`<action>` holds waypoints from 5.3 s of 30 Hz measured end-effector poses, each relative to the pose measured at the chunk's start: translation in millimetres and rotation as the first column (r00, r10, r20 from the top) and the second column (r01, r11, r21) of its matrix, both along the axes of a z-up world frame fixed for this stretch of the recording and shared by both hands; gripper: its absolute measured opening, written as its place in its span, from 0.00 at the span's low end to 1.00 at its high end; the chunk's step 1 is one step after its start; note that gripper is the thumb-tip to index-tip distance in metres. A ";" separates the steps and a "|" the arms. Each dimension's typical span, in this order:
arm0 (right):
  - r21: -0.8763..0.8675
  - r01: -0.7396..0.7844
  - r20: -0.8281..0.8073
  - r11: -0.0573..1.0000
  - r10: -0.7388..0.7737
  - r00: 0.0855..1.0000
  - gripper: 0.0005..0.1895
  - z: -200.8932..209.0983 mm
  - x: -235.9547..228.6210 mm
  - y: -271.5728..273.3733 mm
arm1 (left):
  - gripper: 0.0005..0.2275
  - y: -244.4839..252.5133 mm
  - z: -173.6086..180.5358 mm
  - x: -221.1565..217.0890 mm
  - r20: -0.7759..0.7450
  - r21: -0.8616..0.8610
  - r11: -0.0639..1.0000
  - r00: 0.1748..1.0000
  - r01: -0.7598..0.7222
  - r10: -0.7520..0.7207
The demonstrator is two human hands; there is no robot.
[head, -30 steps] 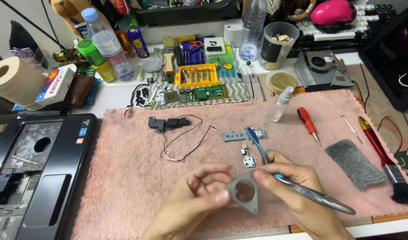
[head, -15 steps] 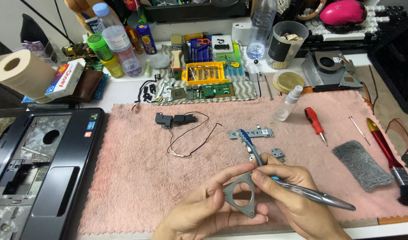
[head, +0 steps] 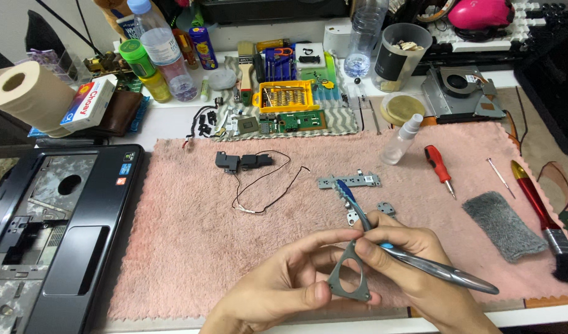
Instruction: The person cleans various small electronic components and metal brackets using a toothbrush. They pick up each item, scrub it thoroughly, and place it back on the workbench. The task involves handling multiple distinct parts one by one.
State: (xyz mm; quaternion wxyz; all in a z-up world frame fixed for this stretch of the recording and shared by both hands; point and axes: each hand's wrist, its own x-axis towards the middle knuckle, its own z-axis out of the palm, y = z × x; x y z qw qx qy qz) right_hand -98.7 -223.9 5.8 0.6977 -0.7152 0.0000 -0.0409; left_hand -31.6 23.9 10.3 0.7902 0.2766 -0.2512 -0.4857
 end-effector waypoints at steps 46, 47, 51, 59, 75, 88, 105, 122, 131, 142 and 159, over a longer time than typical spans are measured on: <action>0.185 0.229 0.130 0.956 -0.255 0.958 0.18 0.8 -34.2 62.7 | 0.35 -19.7 -32.3 -6.1 0.024 -0.065 0.765 0.765 -0.641 0.643; 0.192 0.223 0.129 0.956 -0.250 0.960 0.17 -0.4 -34.2 62.9 | 0.35 -20.8 -31.9 -6.5 0.010 -0.045 0.759 0.759 -0.650 0.651; 0.027 0.211 0.229 0.977 -0.212 0.950 0.15 11.4 -31.5 61.0 | 0.33 -19.4 -32.3 -6.8 0.024 -0.105 0.744 0.747 -0.659 0.665; -0.026 0.275 0.317 0.961 -0.253 0.914 0.14 2.2 -29.0 66.2 | 0.34 -14.0 -21.8 -1.3 0.071 -0.143 0.662 0.660 -0.736 0.748; -0.325 0.362 0.368 0.874 -0.236 0.899 0.12 17.1 -16.6 44.3 | 0.35 -8.2 -17.2 -9.2 0.203 -0.166 0.720 0.691 -0.674 0.694; -0.198 0.327 0.223 0.924 -0.282 0.933 0.15 2.0 -23.6 51.4 | 0.28 -18.3 -26.3 -14.5 0.226 -0.201 0.739 0.703 -0.644 0.674; -0.091 0.287 0.221 0.954 -0.262 0.939 0.13 -8.4 -11.8 55.7 | 0.28 -26.6 -28.6 -25.0 0.154 -0.142 0.739 0.723 -0.658 0.673; -0.005 0.420 0.012 0.907 -0.420 0.907 0.11 -25.4 -4.4 3.8 | 0.22 -75.2 3.5 20.9 0.229 0.211 0.683 0.714 -0.700 0.661; 0.074 0.345 0.173 0.936 -0.353 0.920 0.11 -21.2 -8.8 -2.2 | 0.37 -66.9 14.3 26.1 0.574 0.189 0.656 0.624 -0.731 0.530; 0.141 0.051 0.054 0.989 -0.059 0.997 0.13 -17.4 -16.4 -34.1 | 0.30 -53.9 51.0 40.4 0.212 0.444 0.876 0.972 -0.190 0.103; 0.065 0.093 0.069 0.994 -0.097 0.993 0.08 -5.5 -7.7 -66.0 | 0.30 -57.4 72.5 86.3 0.891 0.285 0.769 0.454 -0.572 0.007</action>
